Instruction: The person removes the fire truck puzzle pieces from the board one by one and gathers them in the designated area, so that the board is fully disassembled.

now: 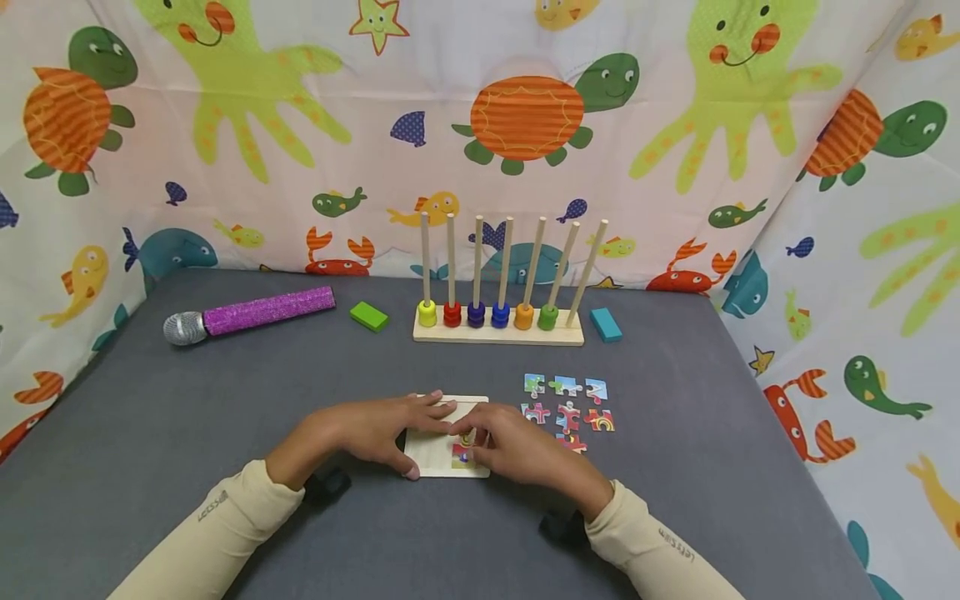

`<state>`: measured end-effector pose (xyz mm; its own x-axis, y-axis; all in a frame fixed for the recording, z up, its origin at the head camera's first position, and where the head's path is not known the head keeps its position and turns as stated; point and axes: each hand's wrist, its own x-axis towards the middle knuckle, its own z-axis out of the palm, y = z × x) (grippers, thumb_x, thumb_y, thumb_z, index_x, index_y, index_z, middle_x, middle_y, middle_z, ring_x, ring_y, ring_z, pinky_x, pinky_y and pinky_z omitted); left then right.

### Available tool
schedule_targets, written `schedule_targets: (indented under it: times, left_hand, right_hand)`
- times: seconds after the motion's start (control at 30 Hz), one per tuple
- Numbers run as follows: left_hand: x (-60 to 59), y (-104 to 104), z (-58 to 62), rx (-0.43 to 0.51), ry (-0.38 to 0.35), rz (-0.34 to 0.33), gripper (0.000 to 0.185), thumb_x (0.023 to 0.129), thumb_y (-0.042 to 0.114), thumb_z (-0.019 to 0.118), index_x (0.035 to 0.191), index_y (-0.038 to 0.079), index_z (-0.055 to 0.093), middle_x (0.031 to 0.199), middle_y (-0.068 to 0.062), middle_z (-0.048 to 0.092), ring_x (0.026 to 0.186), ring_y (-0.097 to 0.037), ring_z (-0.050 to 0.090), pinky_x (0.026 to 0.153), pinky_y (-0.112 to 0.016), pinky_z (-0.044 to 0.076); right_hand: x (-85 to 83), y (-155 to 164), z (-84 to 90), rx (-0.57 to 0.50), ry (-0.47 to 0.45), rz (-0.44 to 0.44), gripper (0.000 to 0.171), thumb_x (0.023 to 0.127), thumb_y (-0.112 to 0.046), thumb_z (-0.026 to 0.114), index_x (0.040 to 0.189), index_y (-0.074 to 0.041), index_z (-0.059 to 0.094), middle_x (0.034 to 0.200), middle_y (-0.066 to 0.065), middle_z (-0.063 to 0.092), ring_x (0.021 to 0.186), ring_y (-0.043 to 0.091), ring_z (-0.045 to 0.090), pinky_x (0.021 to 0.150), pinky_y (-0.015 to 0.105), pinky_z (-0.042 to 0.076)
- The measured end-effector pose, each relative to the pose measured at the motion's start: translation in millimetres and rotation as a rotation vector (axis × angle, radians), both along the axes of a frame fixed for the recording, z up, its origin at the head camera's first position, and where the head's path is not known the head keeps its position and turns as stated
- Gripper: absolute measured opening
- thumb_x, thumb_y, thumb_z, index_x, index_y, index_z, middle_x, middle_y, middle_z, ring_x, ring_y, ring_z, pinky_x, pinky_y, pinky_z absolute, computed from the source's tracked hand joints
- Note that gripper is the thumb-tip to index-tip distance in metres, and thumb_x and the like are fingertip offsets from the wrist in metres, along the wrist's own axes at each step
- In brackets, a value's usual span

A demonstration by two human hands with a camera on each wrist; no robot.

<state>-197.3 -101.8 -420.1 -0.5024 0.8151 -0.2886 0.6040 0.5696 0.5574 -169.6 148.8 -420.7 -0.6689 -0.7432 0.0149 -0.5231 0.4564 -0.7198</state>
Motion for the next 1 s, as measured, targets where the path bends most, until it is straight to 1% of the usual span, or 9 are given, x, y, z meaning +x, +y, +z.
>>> schedule_targets:
  times: [0.1, 0.2, 0.27, 0.43, 0.7, 0.8, 0.9, 1.0]
  left_hand:
    - [1.2, 1, -1.0, -0.01, 0.0, -0.006, 0.071, 0.084, 0.028, 0.078, 0.147, 0.016, 0.046, 0.159, 0.003, 0.022, 0.147, -0.019, 0.006, 0.117, -0.042, 0.011]
    - [2.2, 1, -1.0, 0.003, -0.001, -0.008, 0.071, 0.083, 0.026, 0.078, 0.146, 0.012, 0.047, 0.159, 0.001, 0.024, 0.147, -0.02, 0.006, 0.117, -0.043, 0.011]
    - [2.5, 1, -0.7, 0.008, -0.003, -0.008, 0.07, 0.084, 0.026, 0.077, 0.145, 0.011, 0.047, 0.159, 0.0, 0.024, 0.147, -0.021, 0.006, 0.117, -0.043, 0.012]
    - [3.3, -1, -1.1, 0.001, -0.006, 0.003, 0.07, 0.084, 0.027, 0.077, 0.146, 0.013, 0.047, 0.159, 0.001, 0.024, 0.147, -0.022, 0.007, 0.117, -0.045, 0.012]
    - [3.4, -2, -2.0, -0.008, -0.027, 0.025, 0.071, 0.084, 0.027, 0.078, 0.146, 0.013, 0.047, 0.159, 0.002, 0.023, 0.147, -0.02, 0.006, 0.117, -0.044, 0.012]
    - [2.9, -1, -0.8, -0.005, -0.021, 0.026, 0.071, 0.084, 0.026, 0.078, 0.146, 0.013, 0.046, 0.159, 0.002, 0.022, 0.147, -0.02, 0.006, 0.117, -0.044, 0.011]
    - [2.2, -1, 0.0, -0.001, -0.015, 0.018, 0.071, 0.084, 0.025, 0.078, 0.146, 0.013, 0.047, 0.159, 0.002, 0.022, 0.147, -0.02, 0.006, 0.117, -0.043, 0.011]
    - [1.7, 0, 0.5, 0.003, -0.016, 0.012, 0.071, 0.084, 0.025, 0.078, 0.146, 0.013, 0.046, 0.159, 0.002, 0.022, 0.147, -0.021, 0.006, 0.117, -0.043, 0.011]
  right_hand:
    - [1.9, -1, -1.9, 0.0, -0.041, 0.019, 0.022, 0.091, -0.003, 0.065, 0.113, -0.007, 0.07, 0.092, -0.006, 0.065, 0.071, 0.005, 0.055, 0.06, 0.023, 0.048]
    - [2.8, -1, -4.1, -0.014, -0.073, 0.045, 0.016, 0.093, -0.007, 0.064, 0.107, -0.01, 0.072, 0.094, -0.007, 0.069, 0.071, 0.004, 0.055, 0.059, 0.022, 0.047]
    - [3.4, 1, -5.0, -0.028, -0.086, 0.049, 0.015, 0.094, -0.007, 0.063, 0.105, -0.011, 0.073, 0.095, -0.006, 0.069, 0.071, 0.004, 0.056, 0.06, 0.022, 0.048]
    - [6.3, 10, -2.2, -0.048, -0.135, -0.001, 0.017, 0.095, -0.006, 0.061, 0.108, -0.009, 0.072, 0.097, -0.006, 0.069, 0.075, 0.005, 0.057, 0.065, 0.024, 0.05]
    - [7.6, 35, 8.6, -0.037, -0.162, -0.096, 0.021, 0.094, -0.007, 0.064, 0.114, -0.005, 0.07, 0.094, -0.004, 0.069, 0.073, 0.01, 0.06, 0.064, 0.027, 0.052]
    - [6.1, 49, 11.2, -0.059, -0.21, -0.104, 0.023, 0.095, -0.006, 0.062, 0.117, -0.001, 0.067, 0.094, 0.0, 0.069, 0.074, 0.014, 0.064, 0.067, 0.029, 0.054]
    - [5.7, 64, 11.4, -0.068, -0.239, -0.097, 0.023, 0.096, -0.005, 0.06, 0.118, 0.001, 0.065, 0.096, 0.002, 0.069, 0.076, 0.017, 0.066, 0.07, 0.03, 0.055]
    - [6.9, 78, 11.3, -0.06, -0.23, -0.105, 0.024, 0.096, -0.006, 0.061, 0.118, 0.0, 0.065, 0.095, 0.002, 0.068, 0.077, 0.015, 0.065, 0.07, 0.029, 0.055]
